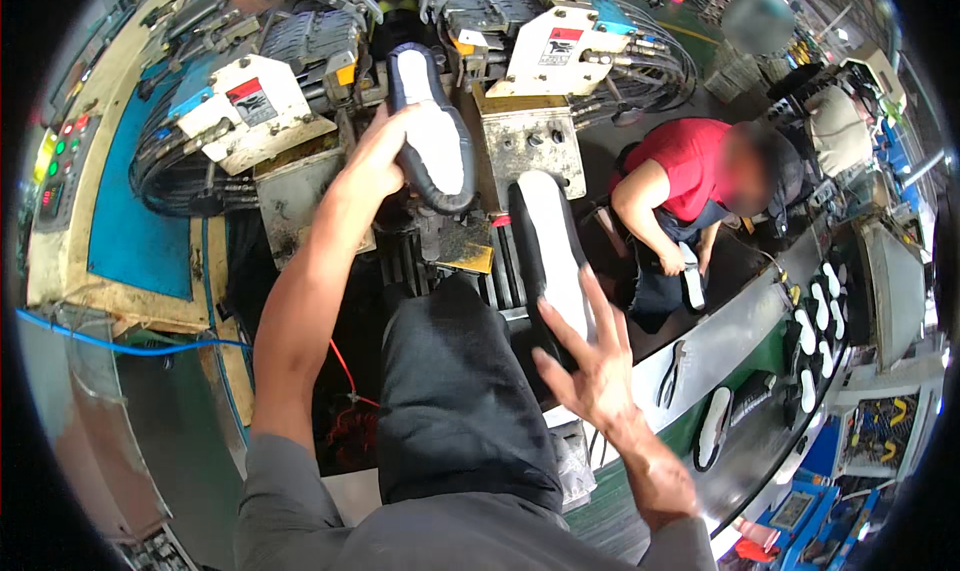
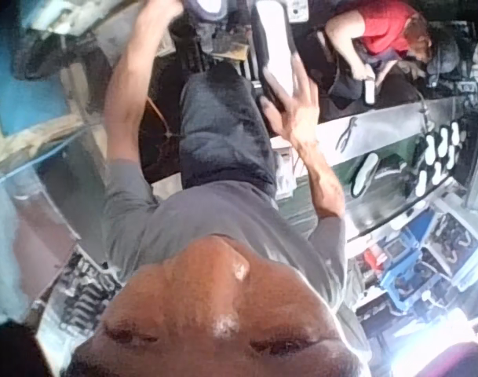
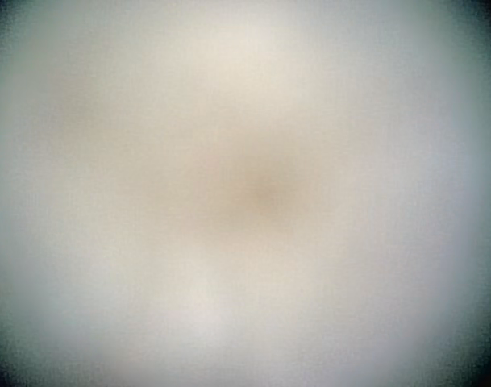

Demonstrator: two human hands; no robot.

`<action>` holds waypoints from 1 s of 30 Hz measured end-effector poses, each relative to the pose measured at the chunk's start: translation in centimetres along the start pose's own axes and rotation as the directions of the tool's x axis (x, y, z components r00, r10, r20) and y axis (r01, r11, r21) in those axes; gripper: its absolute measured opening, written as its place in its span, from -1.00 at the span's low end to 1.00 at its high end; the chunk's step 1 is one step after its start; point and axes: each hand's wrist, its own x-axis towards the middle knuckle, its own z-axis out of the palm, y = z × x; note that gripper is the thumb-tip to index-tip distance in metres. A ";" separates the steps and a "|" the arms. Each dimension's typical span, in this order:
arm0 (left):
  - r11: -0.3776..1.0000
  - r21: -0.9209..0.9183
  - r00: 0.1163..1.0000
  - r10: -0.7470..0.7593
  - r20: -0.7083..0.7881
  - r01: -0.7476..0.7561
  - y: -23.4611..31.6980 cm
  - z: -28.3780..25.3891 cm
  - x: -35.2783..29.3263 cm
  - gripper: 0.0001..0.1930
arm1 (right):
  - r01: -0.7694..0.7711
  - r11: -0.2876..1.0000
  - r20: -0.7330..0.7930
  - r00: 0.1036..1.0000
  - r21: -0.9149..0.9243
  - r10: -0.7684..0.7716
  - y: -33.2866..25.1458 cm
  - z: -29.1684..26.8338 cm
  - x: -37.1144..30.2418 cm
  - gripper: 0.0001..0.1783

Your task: The recorder is performing shoe lasting operations, placing uppers onto a machine for shaping and assembly.

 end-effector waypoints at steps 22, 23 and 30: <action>0.890 -0.435 0.991 -0.123 0.061 0.137 -7.5 -16.3 -34.1 0.03 | 0.142 0.981 -0.083 0.985 -0.136 -0.154 -5.3 13.2 24.1 -0.25; 0.867 -0.465 0.982 -0.183 0.041 0.181 -7.5 -16.1 -34.6 0.02 | 0.186 0.970 -0.143 0.967 -0.158 -0.209 -5.1 13.3 24.1 -0.25; 0.906 -0.407 0.994 -0.096 0.060 0.112 -10.8 -15.0 -34.5 -0.21 | 0.362 0.889 -0.204 0.882 -0.281 -0.424 -3.9 14.2 23.4 -0.15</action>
